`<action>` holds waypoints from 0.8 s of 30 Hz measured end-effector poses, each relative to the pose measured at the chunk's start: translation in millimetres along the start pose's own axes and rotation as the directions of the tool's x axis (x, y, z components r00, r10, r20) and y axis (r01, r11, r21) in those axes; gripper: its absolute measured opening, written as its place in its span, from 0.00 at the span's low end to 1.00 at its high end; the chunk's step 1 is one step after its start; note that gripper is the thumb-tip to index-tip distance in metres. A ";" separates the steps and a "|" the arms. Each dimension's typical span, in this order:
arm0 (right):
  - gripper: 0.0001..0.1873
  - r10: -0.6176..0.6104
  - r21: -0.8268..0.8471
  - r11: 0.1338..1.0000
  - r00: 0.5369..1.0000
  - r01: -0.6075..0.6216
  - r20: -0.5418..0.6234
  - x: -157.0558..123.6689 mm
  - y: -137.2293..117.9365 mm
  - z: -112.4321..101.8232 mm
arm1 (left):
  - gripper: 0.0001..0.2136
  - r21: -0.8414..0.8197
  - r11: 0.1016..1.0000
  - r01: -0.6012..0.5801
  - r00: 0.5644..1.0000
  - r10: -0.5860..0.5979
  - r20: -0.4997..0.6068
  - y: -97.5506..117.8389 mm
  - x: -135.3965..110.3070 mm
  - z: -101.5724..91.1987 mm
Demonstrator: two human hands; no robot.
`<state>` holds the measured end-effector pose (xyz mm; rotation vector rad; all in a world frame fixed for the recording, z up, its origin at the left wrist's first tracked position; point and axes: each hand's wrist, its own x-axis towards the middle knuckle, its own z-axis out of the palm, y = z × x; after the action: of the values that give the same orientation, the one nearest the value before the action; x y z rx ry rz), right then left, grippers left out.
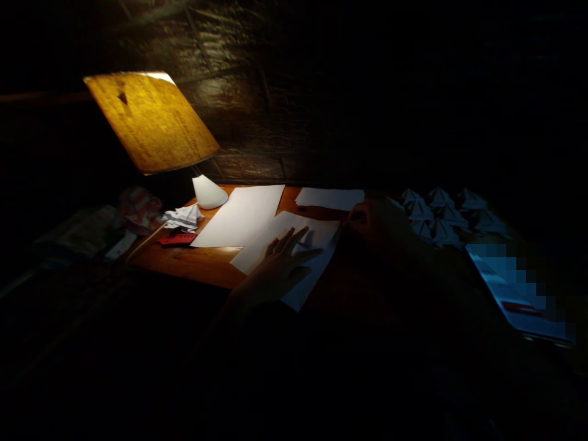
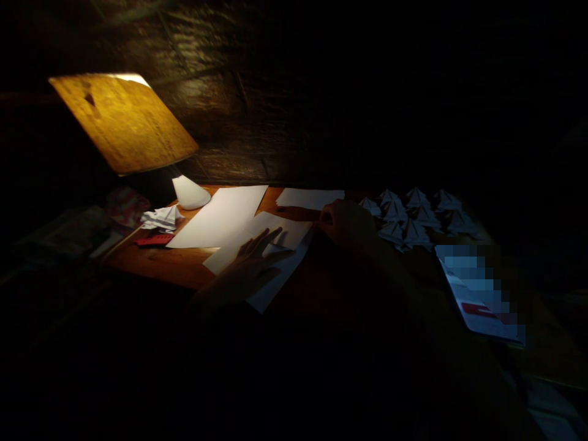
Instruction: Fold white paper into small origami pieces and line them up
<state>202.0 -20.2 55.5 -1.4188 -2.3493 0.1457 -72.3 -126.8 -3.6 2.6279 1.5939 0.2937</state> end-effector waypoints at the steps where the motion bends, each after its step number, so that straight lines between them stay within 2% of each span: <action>1: 0.11 -0.014 0.008 1.000 1.000 0.014 0.015 1.0 0.7 1.7 | 0.23 -0.002 1.000 -0.001 1.000 0.001 -0.005 0.7 0.1 -0.6; 6: 0.10 -0.088 0.048 0.995 0.990 0.083 0.113 6.9 6.5 17.2 | 0.25 -0.026 1.000 -0.003 1.000 0.003 0.001 4.1 1.9 -3.4; 10: 0.09 -0.100 0.081 0.993 0.987 0.090 0.125 7.6 8.3 25.7 | 0.28 -0.057 0.998 0.023 1.000 -0.023 0.002 5.2 3.2 -3.9; 17: 0.09 -0.117 0.135 0.984 0.993 0.112 0.027 3.0 1.5 17.4 | 0.38 -0.067 0.997 0.030 0.999 -0.031 -0.019 5.4 2.4 -3.1; 19: 0.09 -0.122 0.163 0.980 0.992 0.114 0.041 2.2 0.6 16.5 | 0.38 -0.069 0.997 0.033 0.999 -0.034 -0.022 6.2 2.4 -3.5; 24: 0.12 -0.141 0.116 0.985 0.979 0.125 0.147 4.3 5.7 22.4 | 0.41 -0.111 0.993 0.046 0.998 -0.052 -0.047 7.8 1.3 -5.8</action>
<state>196.4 -11.2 34.6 -1.2357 -2.5122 0.3502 -66.0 -129.6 3.3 2.5150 1.6054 0.4344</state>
